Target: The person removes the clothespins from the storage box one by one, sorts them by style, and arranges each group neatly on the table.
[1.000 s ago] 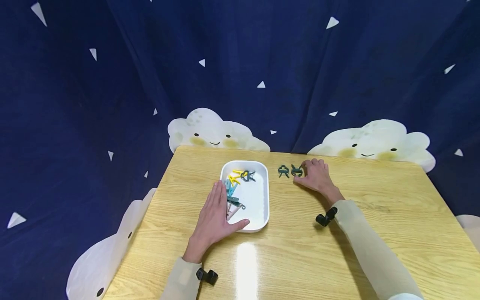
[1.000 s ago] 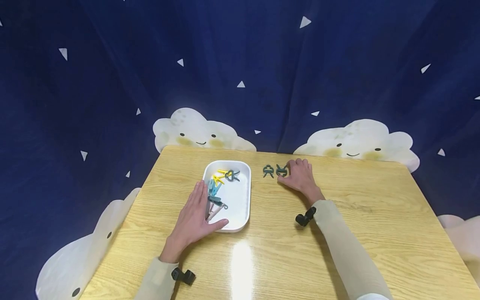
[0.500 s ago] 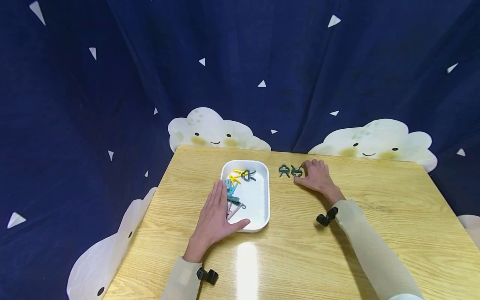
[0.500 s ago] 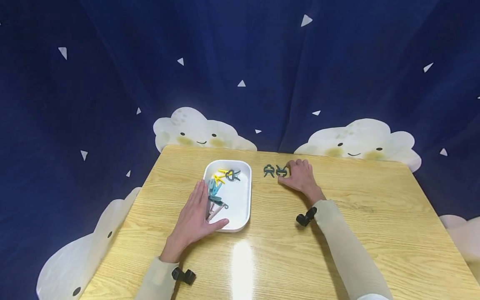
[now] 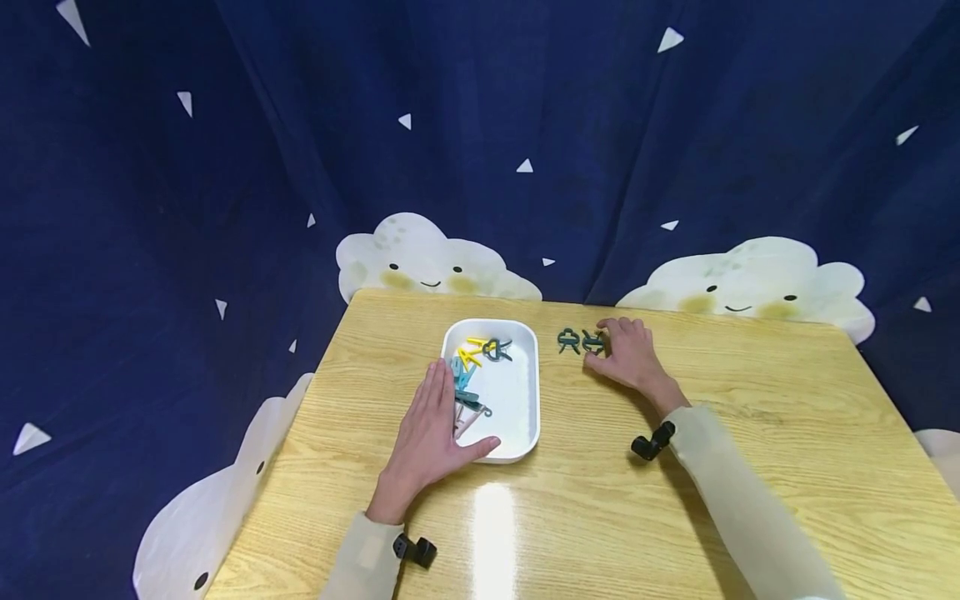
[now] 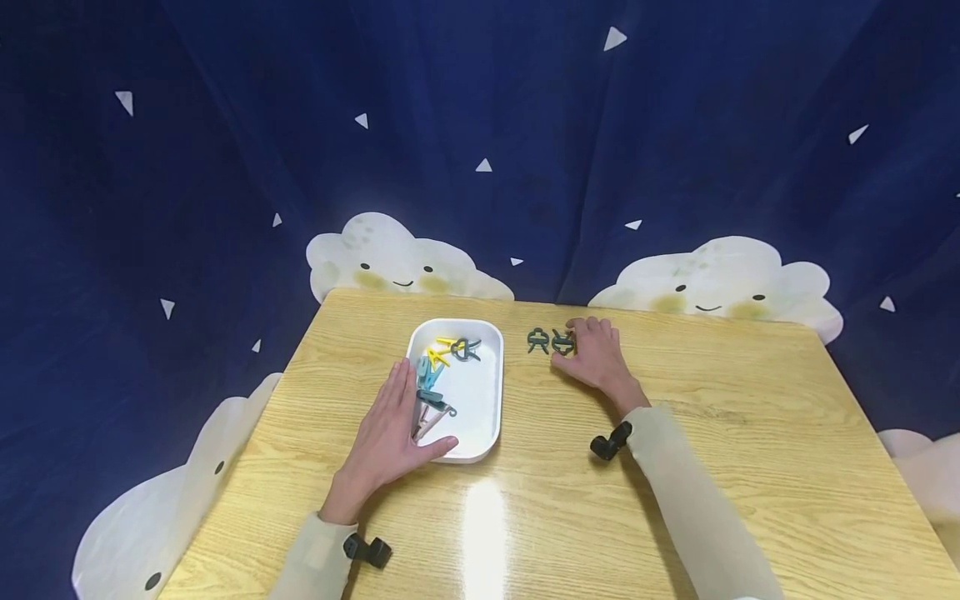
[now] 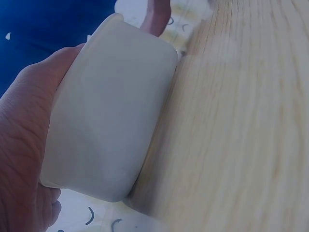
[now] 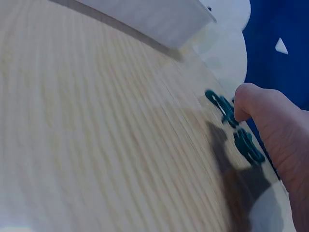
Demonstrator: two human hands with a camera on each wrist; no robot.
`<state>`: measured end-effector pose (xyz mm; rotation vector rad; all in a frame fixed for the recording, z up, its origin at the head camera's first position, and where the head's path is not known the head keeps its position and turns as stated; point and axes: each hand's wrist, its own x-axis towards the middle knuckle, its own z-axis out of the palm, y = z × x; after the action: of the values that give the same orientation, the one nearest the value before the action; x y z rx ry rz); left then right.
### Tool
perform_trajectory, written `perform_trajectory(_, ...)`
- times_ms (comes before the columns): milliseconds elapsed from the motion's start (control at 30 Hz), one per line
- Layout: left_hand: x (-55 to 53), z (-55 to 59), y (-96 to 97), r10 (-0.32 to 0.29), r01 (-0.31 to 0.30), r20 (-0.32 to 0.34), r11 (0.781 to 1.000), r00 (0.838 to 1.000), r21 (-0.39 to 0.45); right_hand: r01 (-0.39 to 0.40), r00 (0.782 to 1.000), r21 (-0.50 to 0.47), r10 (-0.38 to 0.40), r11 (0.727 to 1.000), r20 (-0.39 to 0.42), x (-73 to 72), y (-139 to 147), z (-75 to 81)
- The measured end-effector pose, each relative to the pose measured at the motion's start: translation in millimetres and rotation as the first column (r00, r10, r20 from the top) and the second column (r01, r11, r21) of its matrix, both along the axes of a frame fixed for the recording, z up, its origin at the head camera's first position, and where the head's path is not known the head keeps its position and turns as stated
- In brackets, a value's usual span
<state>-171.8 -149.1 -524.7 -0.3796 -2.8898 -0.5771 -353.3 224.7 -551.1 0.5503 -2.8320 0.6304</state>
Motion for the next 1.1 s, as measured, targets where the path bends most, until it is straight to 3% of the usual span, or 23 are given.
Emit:
perform_trajectory(367, -0.8, -1.6, 0.6, 0.002, -0.002, 0.01, 1.0, 1.0, 0.003, -0.126, 0.981, -0.164, 0.099, 0.978, -0.167, 26.8, -56.2, 19.2)
perform_trajectory(567, -1.2, -2.5, 1.1, 0.002, -0.002, 0.01, 1.0, 1.0, 0.002, -0.144, 0.976, -0.187, 0.108, 0.972, -0.191, 40.5, -98.2, 34.5)
perform_trajectory(733, -1.5, -2.7, 0.5, -0.006, 0.006, 0.003, 1.0, 1.0, 0.005, -0.187, 0.975, -0.116, 0.17, 0.976, -0.143, 46.5, -137.9, 42.5)
perform_trajectory(900, -2.0, -2.6, -0.2, -0.011, 0.011, -0.026, 1.0, 1.0, 0.009, -0.272, 0.958, 0.078, 0.277, 0.959, -0.075, 44.5, -168.4, 42.6)
perform_trajectory(1100, -1.3, -2.8, -0.8, -0.015, 0.015, -0.034, 1.0, 0.999, 0.007, -0.219, 0.97, 0.249, 0.239, 0.943, -0.05, 44.7, -181.2, 38.5)
